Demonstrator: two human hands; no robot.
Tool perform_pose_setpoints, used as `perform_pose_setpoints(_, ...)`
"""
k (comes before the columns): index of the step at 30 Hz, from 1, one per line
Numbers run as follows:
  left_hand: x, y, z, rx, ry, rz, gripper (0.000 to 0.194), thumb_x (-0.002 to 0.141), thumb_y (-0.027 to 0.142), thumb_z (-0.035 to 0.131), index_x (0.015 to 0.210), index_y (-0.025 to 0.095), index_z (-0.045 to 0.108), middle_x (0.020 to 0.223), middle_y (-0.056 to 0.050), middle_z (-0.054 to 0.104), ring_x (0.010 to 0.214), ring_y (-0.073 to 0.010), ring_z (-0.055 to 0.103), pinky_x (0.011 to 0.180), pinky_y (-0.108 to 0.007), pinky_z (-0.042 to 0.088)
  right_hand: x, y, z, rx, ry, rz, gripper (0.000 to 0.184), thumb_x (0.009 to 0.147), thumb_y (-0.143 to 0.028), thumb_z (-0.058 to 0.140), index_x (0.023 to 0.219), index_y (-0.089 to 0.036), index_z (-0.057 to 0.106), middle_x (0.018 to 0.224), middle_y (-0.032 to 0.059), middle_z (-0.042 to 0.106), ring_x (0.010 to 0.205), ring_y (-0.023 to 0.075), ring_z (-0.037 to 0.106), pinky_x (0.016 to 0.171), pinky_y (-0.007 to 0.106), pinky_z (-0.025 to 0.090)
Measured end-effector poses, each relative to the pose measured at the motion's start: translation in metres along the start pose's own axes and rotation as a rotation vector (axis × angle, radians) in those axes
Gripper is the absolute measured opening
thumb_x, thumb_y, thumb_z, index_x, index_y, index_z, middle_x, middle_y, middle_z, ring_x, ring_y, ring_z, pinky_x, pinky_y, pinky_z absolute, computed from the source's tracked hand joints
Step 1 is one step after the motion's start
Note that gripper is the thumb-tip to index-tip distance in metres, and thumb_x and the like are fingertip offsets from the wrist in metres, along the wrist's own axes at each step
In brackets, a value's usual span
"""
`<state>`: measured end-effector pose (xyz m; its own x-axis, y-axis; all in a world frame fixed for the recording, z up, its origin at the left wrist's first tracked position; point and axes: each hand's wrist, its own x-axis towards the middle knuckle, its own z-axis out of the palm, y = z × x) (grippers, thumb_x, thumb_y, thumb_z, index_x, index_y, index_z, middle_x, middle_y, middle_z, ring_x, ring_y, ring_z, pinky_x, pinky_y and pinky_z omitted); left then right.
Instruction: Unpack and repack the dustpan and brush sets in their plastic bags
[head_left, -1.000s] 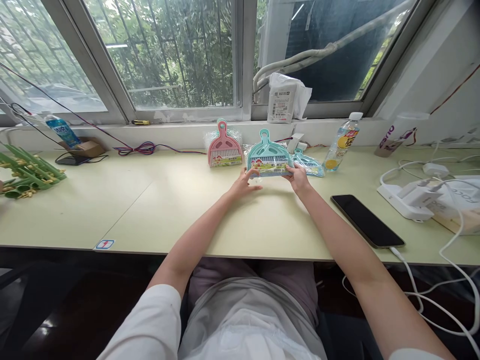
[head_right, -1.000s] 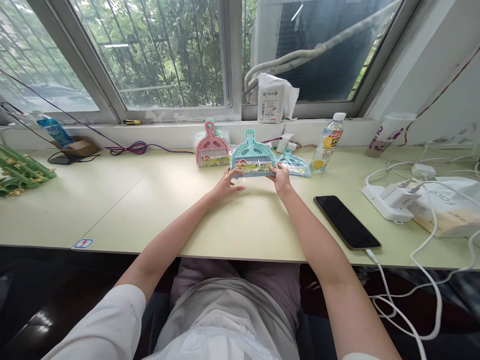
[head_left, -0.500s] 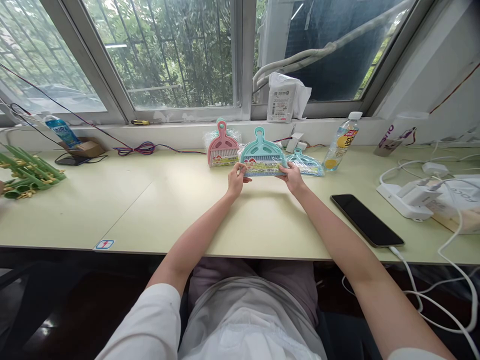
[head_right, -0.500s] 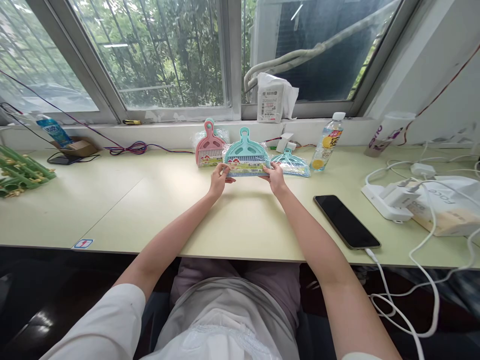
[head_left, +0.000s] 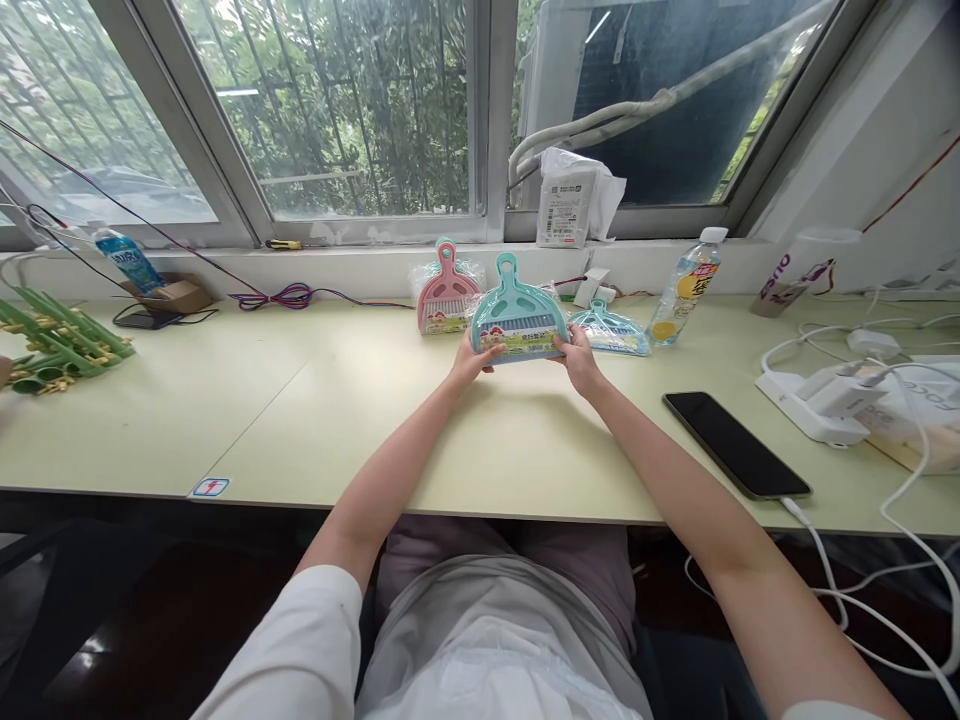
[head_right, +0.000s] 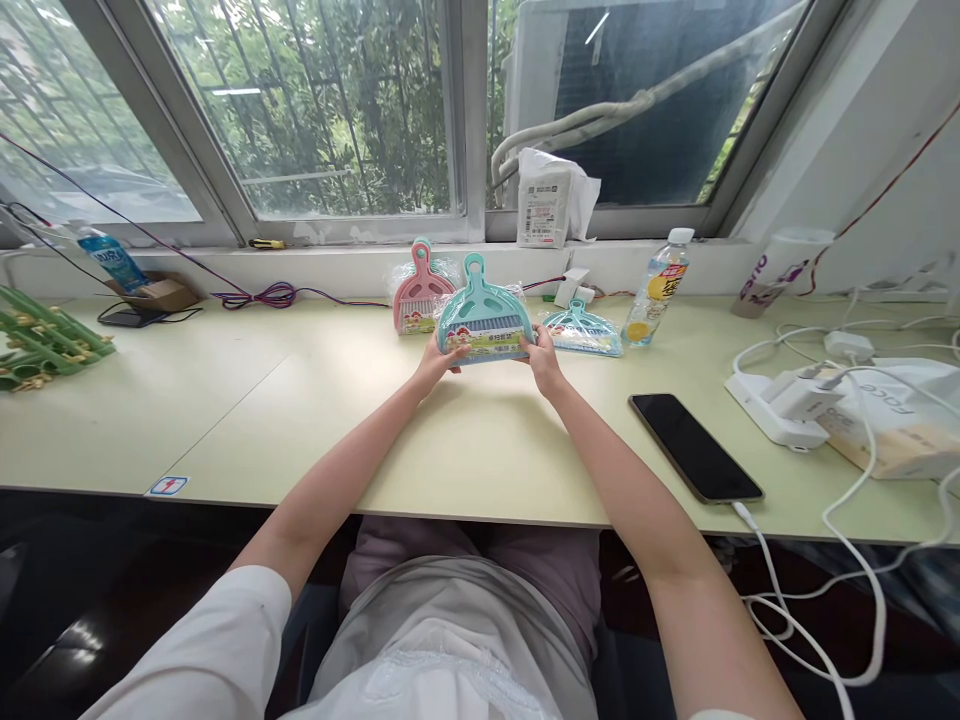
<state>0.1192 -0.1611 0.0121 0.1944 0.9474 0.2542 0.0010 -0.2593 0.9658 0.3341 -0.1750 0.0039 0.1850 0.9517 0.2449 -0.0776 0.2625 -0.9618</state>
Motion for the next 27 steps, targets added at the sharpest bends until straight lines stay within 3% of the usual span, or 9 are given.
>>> perform_pose_setpoints(8, 0.000, -0.004, 0.002, -0.032, -0.064, -0.061, 0.046, 0.079, 0.041, 0.066, 0.113, 0.018, 0.045, 0.087, -0.003, 0.065, 0.047, -0.0075, 0.057, 0.045, -0.022, 0.047, 0.000, 0.003, -0.005, -0.007, -0.040, 0.071, 0.037, 0.071, -0.047, 0.070, 0.095, -0.028, 0.049, 0.099, 0.0009, 0.064, 0.091, 0.0202, 0.064, 0.069, 0.038, 0.062)
perform_pose_setpoints(15, -0.001, -0.004, 0.006, -0.044, -0.100, -0.118, 0.048, 0.079, 0.041, 0.063, 0.118, 0.020, 0.044, 0.087, -0.003, 0.066, 0.043, -0.0085, 0.057, 0.044, -0.024, 0.048, 0.002, 0.009, -0.008, -0.157, -0.005, 0.021, 0.075, 0.048, -0.045, 0.088, 0.111, -0.026, 0.052, 0.105, 0.0067, 0.065, 0.094, 0.0257, 0.064, 0.069, 0.039, 0.061)
perform_pose_setpoints(20, 0.001, -0.002, 0.000, -0.084, -0.106, -0.163, 0.039, 0.081, 0.036, 0.054, 0.114, 0.017, 0.045, 0.085, -0.006, 0.067, 0.044, -0.0144, 0.061, 0.045, -0.029, 0.051, 0.003, 0.007, -0.008, -0.134, -0.055, 0.009, 0.066, 0.052, -0.049, 0.085, 0.107, -0.024, 0.058, 0.100, 0.0060, 0.067, 0.091, 0.0255, 0.064, 0.073, 0.042, 0.059)
perform_pose_setpoints(27, 0.002, -0.001, -0.007, -0.119, -0.183, -0.170, 0.041, 0.079, 0.034, 0.053, 0.116, 0.018, 0.045, 0.087, -0.007, 0.069, 0.052, -0.0171, 0.067, 0.047, -0.026, 0.052, 0.004, 0.006, -0.010, -0.060, -0.085, 0.028, 0.057, 0.059, -0.051, 0.079, 0.104, -0.024, 0.059, 0.095, 0.0037, 0.069, 0.084, 0.0228, 0.065, 0.072, 0.041, 0.058)
